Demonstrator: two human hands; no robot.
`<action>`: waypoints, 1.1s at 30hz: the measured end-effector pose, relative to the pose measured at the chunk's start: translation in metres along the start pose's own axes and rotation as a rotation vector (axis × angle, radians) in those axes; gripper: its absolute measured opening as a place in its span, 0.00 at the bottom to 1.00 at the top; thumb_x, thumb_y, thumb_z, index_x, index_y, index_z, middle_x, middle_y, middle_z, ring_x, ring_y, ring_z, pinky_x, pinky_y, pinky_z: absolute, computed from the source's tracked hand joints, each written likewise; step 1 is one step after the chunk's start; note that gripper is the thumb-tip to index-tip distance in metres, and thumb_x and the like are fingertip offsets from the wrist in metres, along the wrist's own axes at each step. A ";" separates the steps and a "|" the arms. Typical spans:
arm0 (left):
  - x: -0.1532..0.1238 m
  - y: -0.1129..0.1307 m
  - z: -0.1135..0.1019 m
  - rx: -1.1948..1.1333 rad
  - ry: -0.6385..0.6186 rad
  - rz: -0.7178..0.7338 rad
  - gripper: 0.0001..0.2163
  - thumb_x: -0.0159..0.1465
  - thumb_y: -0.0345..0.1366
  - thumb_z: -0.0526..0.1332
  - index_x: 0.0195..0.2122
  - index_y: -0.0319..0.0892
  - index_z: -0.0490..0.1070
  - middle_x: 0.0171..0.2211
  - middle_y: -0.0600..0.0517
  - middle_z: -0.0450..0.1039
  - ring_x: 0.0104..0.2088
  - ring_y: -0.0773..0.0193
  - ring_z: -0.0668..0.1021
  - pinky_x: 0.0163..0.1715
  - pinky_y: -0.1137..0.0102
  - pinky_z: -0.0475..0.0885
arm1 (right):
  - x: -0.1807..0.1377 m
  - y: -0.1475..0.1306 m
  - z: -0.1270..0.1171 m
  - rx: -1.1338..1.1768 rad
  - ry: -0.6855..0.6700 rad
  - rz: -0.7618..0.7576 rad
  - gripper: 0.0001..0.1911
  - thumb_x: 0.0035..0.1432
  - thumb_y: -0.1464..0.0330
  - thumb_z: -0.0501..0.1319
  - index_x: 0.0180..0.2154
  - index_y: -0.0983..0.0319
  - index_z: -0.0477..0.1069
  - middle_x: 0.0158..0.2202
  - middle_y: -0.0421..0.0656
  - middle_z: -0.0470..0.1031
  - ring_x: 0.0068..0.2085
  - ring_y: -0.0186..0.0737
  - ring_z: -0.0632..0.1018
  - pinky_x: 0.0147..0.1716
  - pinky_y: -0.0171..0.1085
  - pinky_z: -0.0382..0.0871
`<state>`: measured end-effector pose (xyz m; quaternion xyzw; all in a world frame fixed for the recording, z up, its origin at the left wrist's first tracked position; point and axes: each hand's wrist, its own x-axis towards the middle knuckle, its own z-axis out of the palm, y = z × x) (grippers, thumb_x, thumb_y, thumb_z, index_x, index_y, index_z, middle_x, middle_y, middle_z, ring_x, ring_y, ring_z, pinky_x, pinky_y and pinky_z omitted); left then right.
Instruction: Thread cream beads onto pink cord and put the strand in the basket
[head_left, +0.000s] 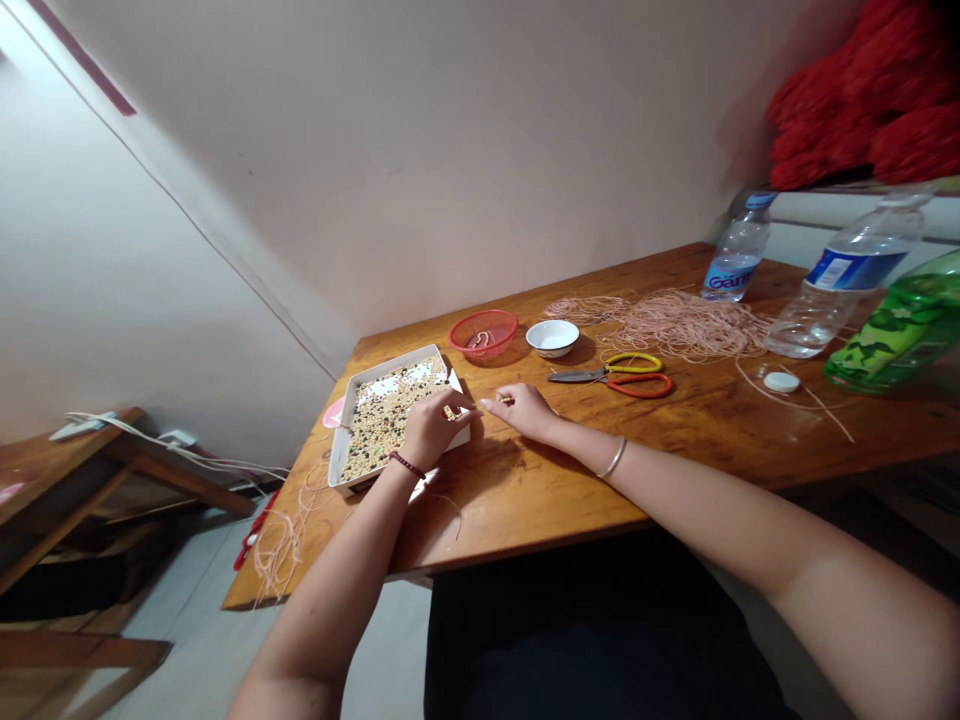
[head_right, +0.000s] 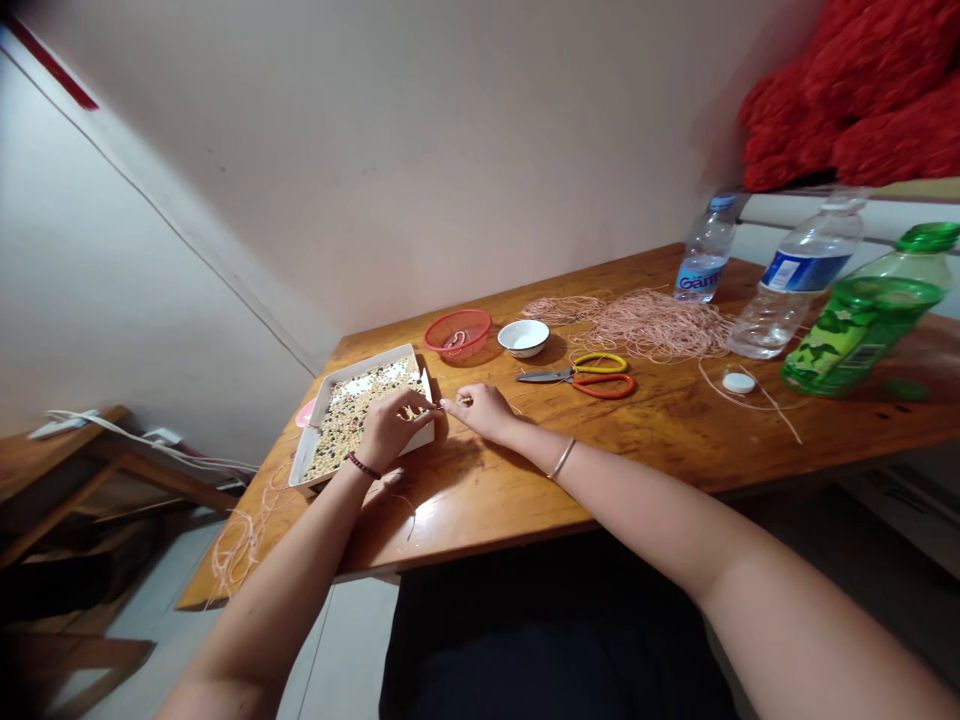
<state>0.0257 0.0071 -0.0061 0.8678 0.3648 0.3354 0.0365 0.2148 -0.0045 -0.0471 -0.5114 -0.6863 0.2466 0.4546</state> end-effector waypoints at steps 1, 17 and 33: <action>0.000 0.000 0.000 -0.008 -0.009 0.001 0.05 0.59 0.40 0.65 0.31 0.45 0.75 0.29 0.54 0.76 0.28 0.67 0.75 0.28 0.73 0.70 | 0.000 0.000 0.000 0.017 -0.003 0.008 0.23 0.54 0.53 0.56 0.18 0.62 0.57 0.18 0.36 0.56 0.23 0.31 0.61 0.24 0.33 0.50; 0.001 0.000 0.000 0.017 -0.085 0.025 0.08 0.64 0.38 0.59 0.38 0.47 0.77 0.33 0.51 0.75 0.31 0.66 0.74 0.29 0.73 0.70 | 0.006 0.009 0.007 0.190 -0.040 0.105 0.29 0.60 0.49 0.44 0.20 0.62 0.64 0.16 0.38 0.60 0.22 0.34 0.65 0.25 0.33 0.54; 0.001 0.006 -0.004 -0.047 0.146 0.040 0.06 0.64 0.35 0.58 0.36 0.43 0.74 0.32 0.52 0.76 0.28 0.70 0.74 0.26 0.75 0.70 | 0.012 0.011 0.007 0.487 -0.053 0.344 0.24 0.63 0.51 0.47 0.29 0.63 0.66 0.15 0.33 0.56 0.15 0.28 0.57 0.16 0.29 0.51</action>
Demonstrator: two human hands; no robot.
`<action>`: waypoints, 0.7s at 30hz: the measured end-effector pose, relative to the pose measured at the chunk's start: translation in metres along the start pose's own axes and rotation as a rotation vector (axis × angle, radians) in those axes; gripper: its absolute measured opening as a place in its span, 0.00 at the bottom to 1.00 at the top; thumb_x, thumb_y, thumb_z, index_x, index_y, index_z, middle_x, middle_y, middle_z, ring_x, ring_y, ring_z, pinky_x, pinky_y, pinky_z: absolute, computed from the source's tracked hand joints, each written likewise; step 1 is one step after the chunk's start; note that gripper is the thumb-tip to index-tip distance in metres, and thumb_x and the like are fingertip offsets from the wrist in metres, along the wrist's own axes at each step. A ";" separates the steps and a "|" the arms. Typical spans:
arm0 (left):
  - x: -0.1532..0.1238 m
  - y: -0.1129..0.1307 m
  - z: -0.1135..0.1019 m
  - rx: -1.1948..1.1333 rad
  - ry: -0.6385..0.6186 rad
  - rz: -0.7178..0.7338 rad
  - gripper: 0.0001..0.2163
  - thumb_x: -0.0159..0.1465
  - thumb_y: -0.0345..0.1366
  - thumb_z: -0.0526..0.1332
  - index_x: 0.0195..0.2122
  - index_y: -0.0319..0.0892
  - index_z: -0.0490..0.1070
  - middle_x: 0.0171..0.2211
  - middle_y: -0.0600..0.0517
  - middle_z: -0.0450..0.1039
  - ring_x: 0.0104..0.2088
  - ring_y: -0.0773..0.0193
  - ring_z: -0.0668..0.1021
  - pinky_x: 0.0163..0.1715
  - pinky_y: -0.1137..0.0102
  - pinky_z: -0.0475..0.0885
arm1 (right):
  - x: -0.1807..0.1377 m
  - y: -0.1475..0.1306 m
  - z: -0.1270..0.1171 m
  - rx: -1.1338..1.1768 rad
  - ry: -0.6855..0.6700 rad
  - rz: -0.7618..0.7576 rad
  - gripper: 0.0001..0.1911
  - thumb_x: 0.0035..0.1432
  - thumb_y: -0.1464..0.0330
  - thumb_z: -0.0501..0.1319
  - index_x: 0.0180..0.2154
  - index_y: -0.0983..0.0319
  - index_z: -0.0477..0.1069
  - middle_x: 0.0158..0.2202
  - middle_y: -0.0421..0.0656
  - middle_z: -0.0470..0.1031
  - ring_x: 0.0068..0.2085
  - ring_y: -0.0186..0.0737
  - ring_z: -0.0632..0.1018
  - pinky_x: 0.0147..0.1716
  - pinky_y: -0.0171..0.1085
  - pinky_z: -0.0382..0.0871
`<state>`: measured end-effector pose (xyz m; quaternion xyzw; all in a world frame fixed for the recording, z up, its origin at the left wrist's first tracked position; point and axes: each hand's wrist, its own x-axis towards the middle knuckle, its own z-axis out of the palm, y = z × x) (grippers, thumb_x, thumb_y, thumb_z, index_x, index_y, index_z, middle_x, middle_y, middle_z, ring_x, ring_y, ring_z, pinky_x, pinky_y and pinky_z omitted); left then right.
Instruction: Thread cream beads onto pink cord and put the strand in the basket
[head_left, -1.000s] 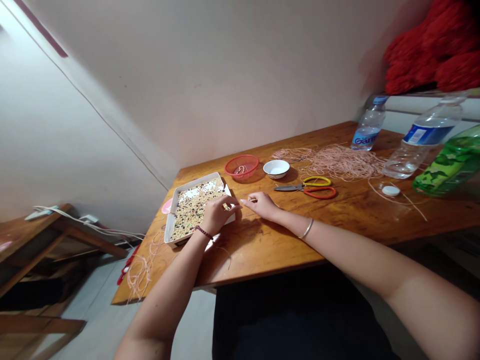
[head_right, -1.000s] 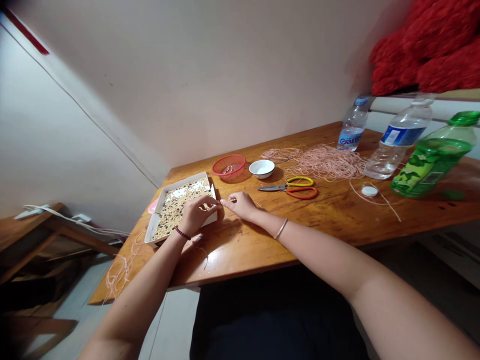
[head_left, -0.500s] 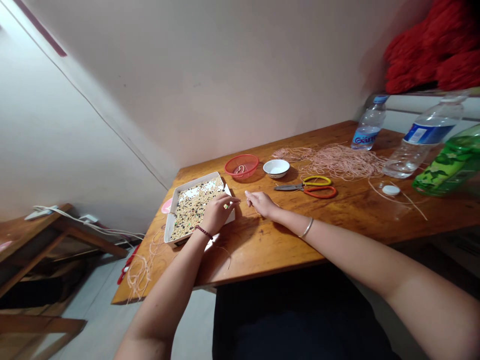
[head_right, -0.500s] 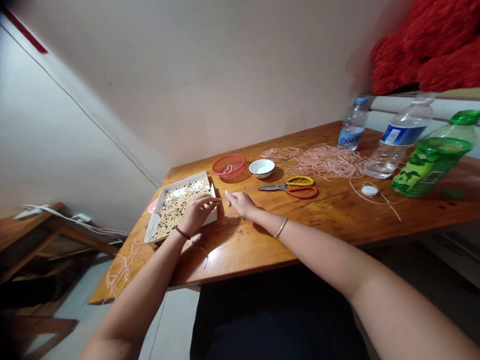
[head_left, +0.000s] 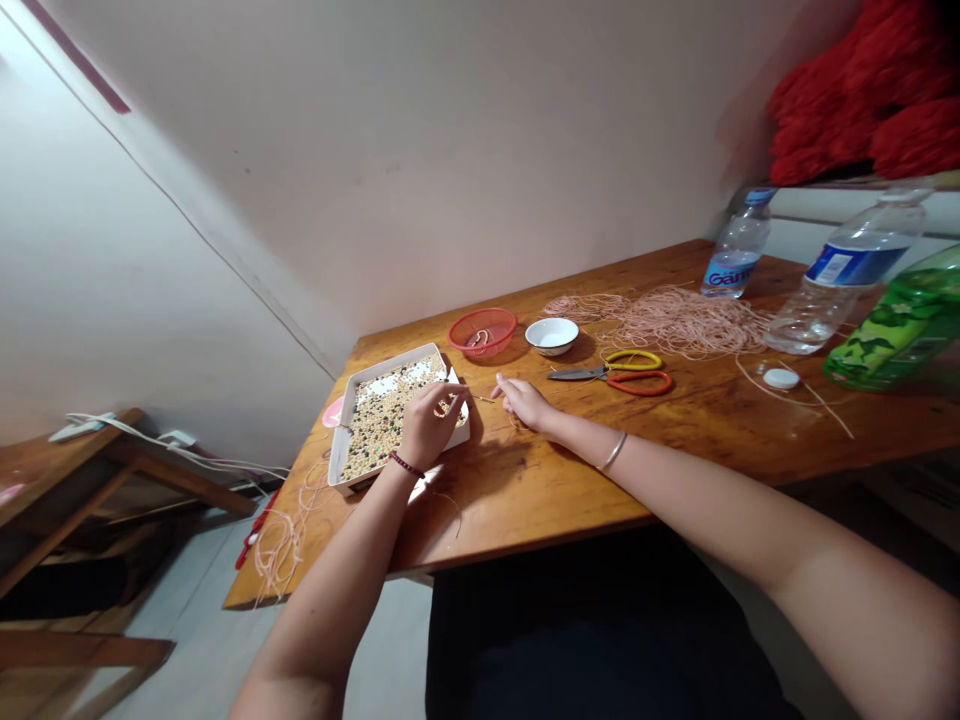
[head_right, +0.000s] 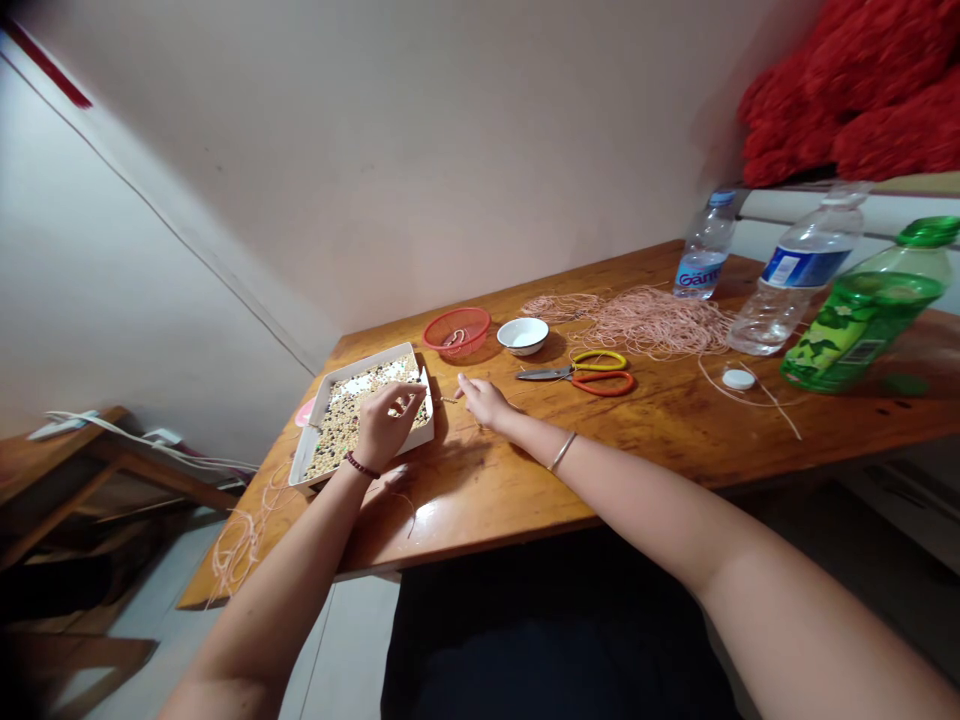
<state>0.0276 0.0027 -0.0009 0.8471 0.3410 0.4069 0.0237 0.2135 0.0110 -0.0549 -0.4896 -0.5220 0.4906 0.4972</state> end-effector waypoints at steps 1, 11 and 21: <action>0.000 0.001 0.000 -0.009 0.016 -0.006 0.06 0.64 0.36 0.58 0.36 0.43 0.74 0.33 0.52 0.76 0.28 0.70 0.74 0.26 0.75 0.70 | 0.000 0.000 0.000 0.007 -0.007 0.005 0.24 0.63 0.51 0.48 0.29 0.63 0.66 0.15 0.33 0.56 0.14 0.28 0.57 0.15 0.29 0.51; 0.002 0.003 0.002 -0.247 -0.059 -0.217 0.10 0.63 0.42 0.60 0.41 0.42 0.69 0.34 0.49 0.75 0.33 0.66 0.78 0.25 0.76 0.68 | -0.013 -0.014 0.001 0.185 -0.392 0.110 0.25 0.65 0.52 0.44 0.35 0.65 0.69 0.26 0.39 0.68 0.12 0.22 0.50 0.11 0.28 0.38; 0.002 -0.001 0.001 -0.169 -0.060 -0.228 0.10 0.63 0.42 0.60 0.41 0.44 0.70 0.33 0.51 0.76 0.32 0.66 0.77 0.25 0.75 0.68 | -0.011 -0.014 0.001 0.256 -0.402 0.190 0.25 0.66 0.53 0.44 0.34 0.66 0.69 0.21 0.36 0.62 0.12 0.21 0.50 0.11 0.26 0.39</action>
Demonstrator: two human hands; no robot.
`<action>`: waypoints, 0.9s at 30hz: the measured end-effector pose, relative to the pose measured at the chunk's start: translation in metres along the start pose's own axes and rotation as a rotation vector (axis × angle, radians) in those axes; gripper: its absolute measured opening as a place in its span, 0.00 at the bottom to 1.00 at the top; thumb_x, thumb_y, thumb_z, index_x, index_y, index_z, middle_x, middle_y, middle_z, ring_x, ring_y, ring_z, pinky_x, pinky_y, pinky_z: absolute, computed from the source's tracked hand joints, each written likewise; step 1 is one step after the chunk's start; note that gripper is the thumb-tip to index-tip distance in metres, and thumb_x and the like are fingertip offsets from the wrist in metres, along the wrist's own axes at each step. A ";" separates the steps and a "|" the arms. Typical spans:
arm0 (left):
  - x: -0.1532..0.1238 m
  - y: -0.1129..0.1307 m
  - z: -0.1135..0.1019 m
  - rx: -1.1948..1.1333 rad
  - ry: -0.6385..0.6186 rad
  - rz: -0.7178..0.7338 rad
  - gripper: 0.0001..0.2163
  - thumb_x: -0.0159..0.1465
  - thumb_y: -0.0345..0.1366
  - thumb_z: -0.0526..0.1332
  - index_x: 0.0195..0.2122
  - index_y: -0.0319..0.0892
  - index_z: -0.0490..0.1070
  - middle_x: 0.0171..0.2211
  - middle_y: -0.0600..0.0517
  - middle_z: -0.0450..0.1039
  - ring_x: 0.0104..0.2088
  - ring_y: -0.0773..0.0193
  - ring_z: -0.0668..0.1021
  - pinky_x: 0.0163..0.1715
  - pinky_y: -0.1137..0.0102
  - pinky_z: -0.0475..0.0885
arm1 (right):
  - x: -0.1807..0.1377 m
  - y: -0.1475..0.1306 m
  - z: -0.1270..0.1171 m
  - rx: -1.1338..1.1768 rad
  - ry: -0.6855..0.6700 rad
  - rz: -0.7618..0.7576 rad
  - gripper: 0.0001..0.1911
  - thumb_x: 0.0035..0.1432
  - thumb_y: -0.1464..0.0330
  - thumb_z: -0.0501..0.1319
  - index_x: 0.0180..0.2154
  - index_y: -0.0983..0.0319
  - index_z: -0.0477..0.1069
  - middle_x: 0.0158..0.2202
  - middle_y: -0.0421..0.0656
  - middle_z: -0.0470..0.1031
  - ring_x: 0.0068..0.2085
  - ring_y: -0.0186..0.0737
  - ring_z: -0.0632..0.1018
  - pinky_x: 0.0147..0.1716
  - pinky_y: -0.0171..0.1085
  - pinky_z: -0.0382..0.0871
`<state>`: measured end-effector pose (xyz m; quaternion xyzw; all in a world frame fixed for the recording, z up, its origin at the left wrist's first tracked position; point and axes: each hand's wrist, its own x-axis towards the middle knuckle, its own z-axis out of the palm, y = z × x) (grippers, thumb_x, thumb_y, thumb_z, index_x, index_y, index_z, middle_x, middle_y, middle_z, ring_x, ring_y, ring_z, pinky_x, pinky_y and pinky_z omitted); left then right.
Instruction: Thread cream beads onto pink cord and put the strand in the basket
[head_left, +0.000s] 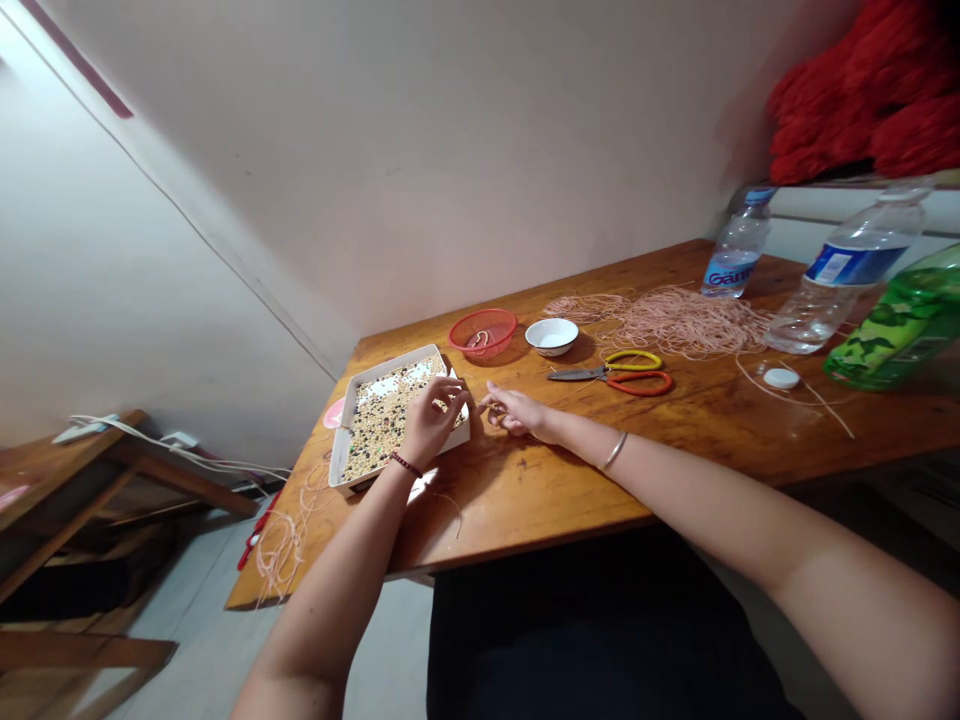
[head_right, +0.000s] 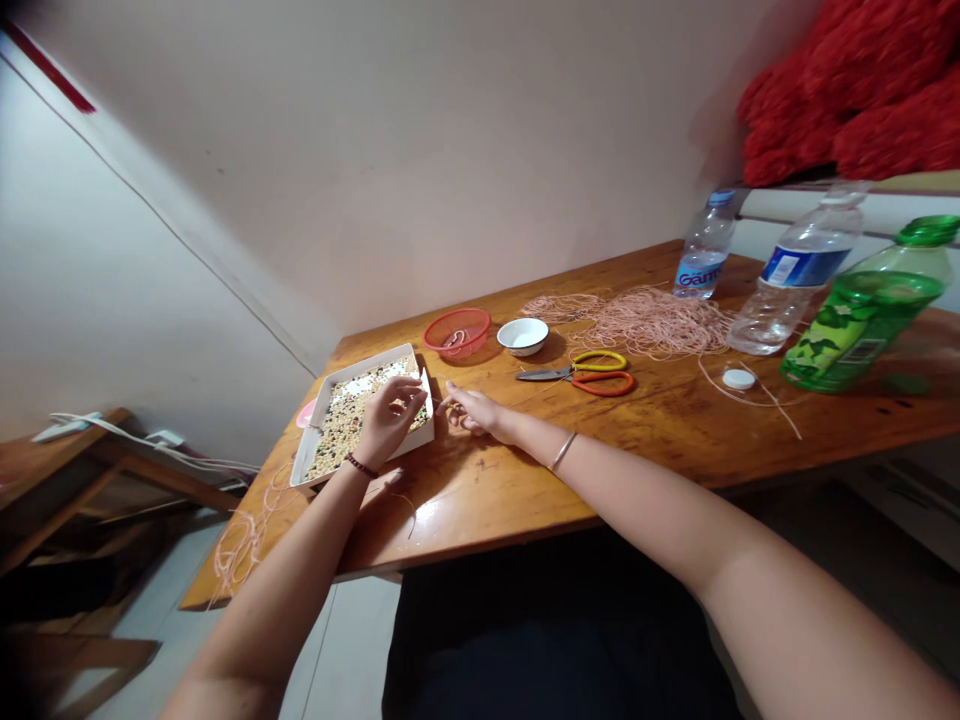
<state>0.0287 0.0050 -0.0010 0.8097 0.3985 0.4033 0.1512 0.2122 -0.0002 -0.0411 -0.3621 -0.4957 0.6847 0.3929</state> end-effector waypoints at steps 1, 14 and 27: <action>0.000 0.000 0.000 0.005 -0.005 -0.001 0.10 0.63 0.42 0.60 0.41 0.44 0.70 0.33 0.51 0.76 0.32 0.66 0.77 0.26 0.75 0.68 | 0.000 0.000 0.000 0.005 0.008 0.004 0.23 0.66 0.55 0.46 0.34 0.66 0.69 0.20 0.35 0.61 0.12 0.21 0.50 0.10 0.26 0.39; 0.014 -0.027 -0.029 0.380 -0.045 -0.300 0.21 0.68 0.48 0.44 0.42 0.40 0.71 0.42 0.45 0.77 0.40 0.59 0.78 0.36 0.69 0.70 | -0.013 -0.011 0.004 0.010 0.099 0.018 0.06 0.57 0.68 0.55 0.28 0.63 0.63 0.16 0.30 0.54 0.12 0.23 0.49 0.11 0.27 0.38; 0.008 -0.052 -0.035 0.632 -0.290 -0.430 0.13 0.59 0.33 0.53 0.40 0.43 0.76 0.40 0.41 0.77 0.40 0.49 0.77 0.39 0.62 0.69 | -0.016 -0.015 0.006 0.020 0.131 0.077 0.05 0.55 0.70 0.53 0.27 0.62 0.62 0.15 0.30 0.54 0.12 0.24 0.48 0.12 0.29 0.38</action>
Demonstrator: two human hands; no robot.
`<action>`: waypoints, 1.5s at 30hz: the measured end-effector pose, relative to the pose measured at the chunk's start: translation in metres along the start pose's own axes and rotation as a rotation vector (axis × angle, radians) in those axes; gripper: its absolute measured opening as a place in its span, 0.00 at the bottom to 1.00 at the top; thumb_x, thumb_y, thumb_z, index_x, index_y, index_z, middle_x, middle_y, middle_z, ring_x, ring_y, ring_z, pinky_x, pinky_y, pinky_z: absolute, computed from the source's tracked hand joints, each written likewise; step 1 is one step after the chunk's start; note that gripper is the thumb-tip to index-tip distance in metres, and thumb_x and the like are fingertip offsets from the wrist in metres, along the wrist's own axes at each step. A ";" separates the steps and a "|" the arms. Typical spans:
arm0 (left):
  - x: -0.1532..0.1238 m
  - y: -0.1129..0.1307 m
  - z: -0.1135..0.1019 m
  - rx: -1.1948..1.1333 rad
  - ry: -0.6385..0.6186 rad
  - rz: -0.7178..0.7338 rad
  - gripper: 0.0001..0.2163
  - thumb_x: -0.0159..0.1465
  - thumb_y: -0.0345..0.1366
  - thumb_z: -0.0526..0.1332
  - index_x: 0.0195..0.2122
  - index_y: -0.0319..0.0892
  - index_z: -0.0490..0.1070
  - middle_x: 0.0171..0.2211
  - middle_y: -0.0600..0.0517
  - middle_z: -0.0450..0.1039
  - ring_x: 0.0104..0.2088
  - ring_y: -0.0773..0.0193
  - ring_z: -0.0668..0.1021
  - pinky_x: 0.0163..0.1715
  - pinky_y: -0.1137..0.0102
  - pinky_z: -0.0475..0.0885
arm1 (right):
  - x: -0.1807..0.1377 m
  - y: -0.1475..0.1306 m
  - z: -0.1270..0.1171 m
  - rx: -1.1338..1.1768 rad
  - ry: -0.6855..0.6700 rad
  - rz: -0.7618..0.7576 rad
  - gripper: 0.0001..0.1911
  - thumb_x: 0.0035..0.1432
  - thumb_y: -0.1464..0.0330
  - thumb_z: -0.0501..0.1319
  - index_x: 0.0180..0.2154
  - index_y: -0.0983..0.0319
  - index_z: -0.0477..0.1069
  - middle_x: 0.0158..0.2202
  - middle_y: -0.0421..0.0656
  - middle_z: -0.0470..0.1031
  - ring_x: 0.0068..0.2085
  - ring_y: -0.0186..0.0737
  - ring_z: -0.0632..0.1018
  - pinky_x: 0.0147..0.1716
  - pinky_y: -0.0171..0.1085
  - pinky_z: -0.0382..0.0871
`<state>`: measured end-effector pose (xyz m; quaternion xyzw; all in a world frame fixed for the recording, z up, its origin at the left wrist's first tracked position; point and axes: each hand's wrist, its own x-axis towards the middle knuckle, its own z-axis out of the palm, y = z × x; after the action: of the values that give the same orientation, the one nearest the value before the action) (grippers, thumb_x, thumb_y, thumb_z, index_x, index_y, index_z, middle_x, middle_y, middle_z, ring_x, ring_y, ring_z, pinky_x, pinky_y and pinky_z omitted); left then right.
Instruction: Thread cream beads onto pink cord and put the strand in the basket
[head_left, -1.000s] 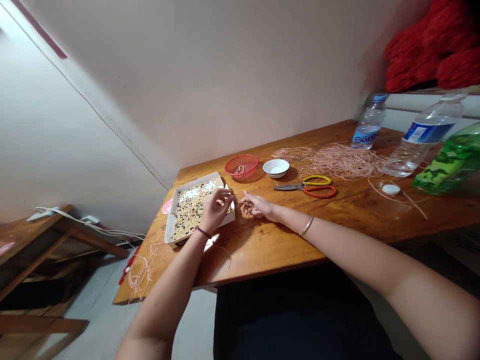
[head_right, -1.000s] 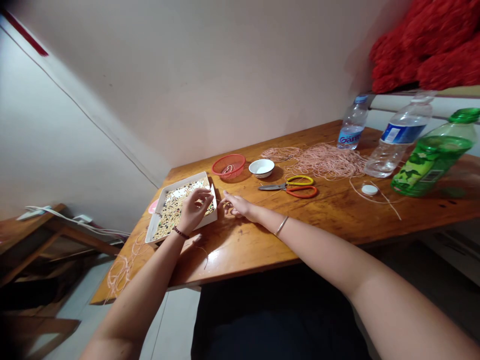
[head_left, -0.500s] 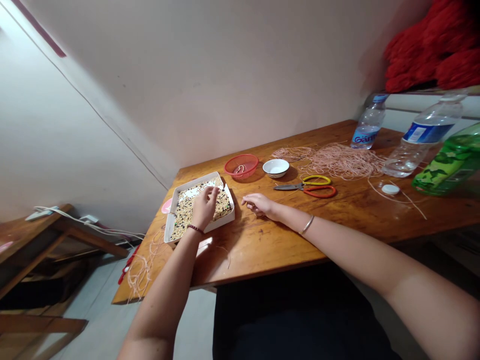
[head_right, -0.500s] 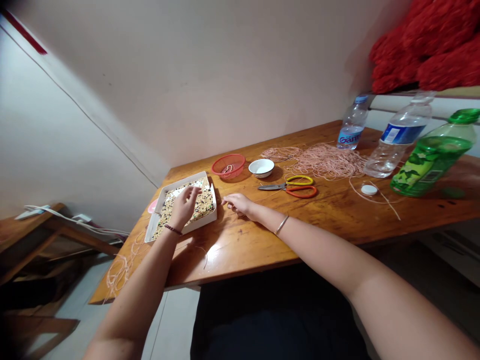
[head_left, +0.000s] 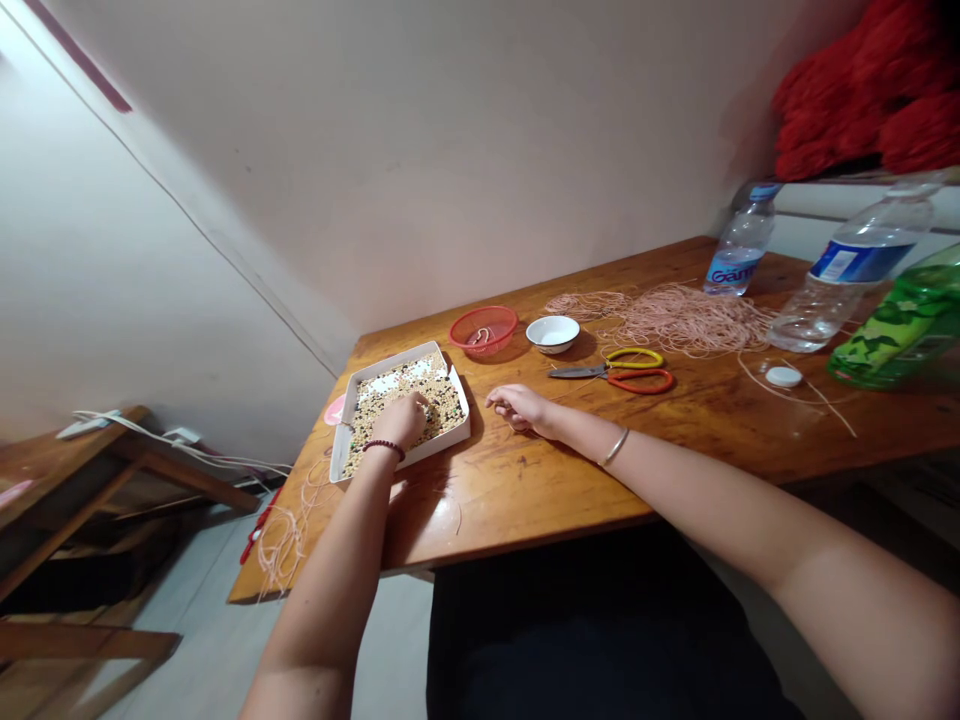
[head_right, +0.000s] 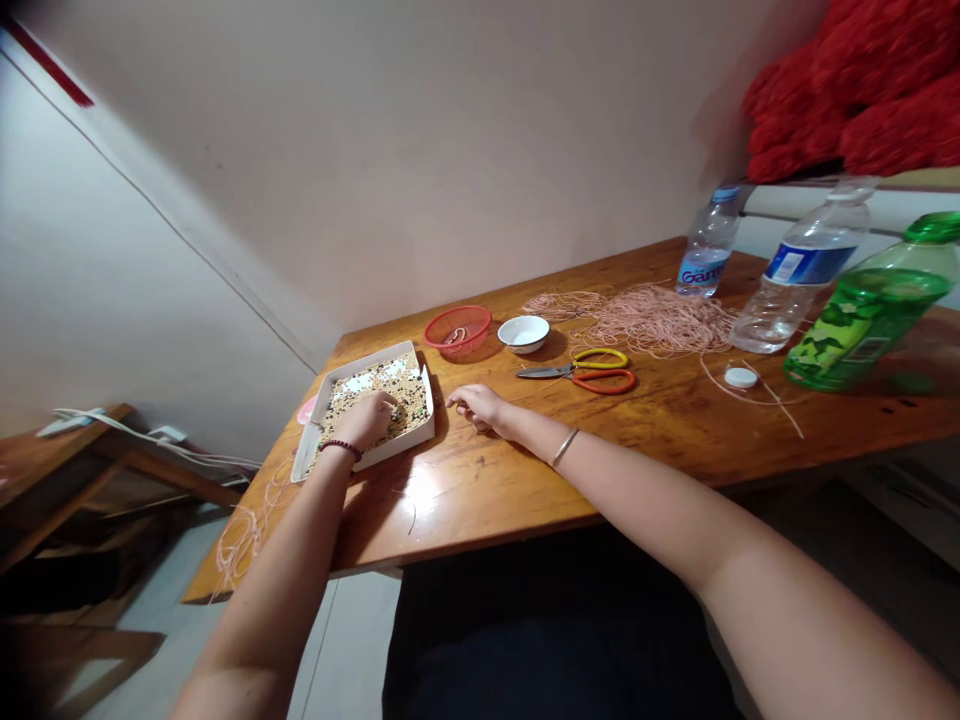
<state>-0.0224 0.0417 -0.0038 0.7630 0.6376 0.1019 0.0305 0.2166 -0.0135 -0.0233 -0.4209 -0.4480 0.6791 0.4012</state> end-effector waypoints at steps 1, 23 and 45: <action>0.001 0.000 0.002 -0.006 -0.020 0.002 0.14 0.59 0.33 0.53 0.40 0.43 0.76 0.39 0.42 0.78 0.39 0.50 0.78 0.38 0.63 0.69 | -0.001 -0.001 0.001 -0.003 0.001 0.004 0.05 0.55 0.70 0.53 0.27 0.62 0.61 0.15 0.30 0.53 0.12 0.24 0.48 0.12 0.29 0.38; 0.010 0.005 0.010 -0.412 -0.218 0.120 0.13 0.57 0.41 0.56 0.34 0.41 0.78 0.38 0.48 0.79 0.40 0.58 0.79 0.44 0.66 0.71 | 0.000 0.002 0.001 -0.001 -0.006 -0.036 0.08 0.56 0.68 0.56 0.26 0.62 0.60 0.16 0.30 0.53 0.13 0.24 0.49 0.12 0.29 0.39; -0.003 0.018 0.007 -0.438 -0.044 0.284 0.17 0.55 0.49 0.65 0.40 0.44 0.74 0.42 0.49 0.75 0.41 0.59 0.76 0.38 0.68 0.72 | -0.003 0.000 0.002 -0.011 -0.001 -0.049 0.09 0.56 0.68 0.55 0.25 0.62 0.60 0.15 0.31 0.53 0.13 0.23 0.49 0.12 0.29 0.38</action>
<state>-0.0041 0.0364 -0.0081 0.8220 0.4861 0.2240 0.1945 0.2155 -0.0164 -0.0222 -0.4118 -0.4620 0.6668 0.4153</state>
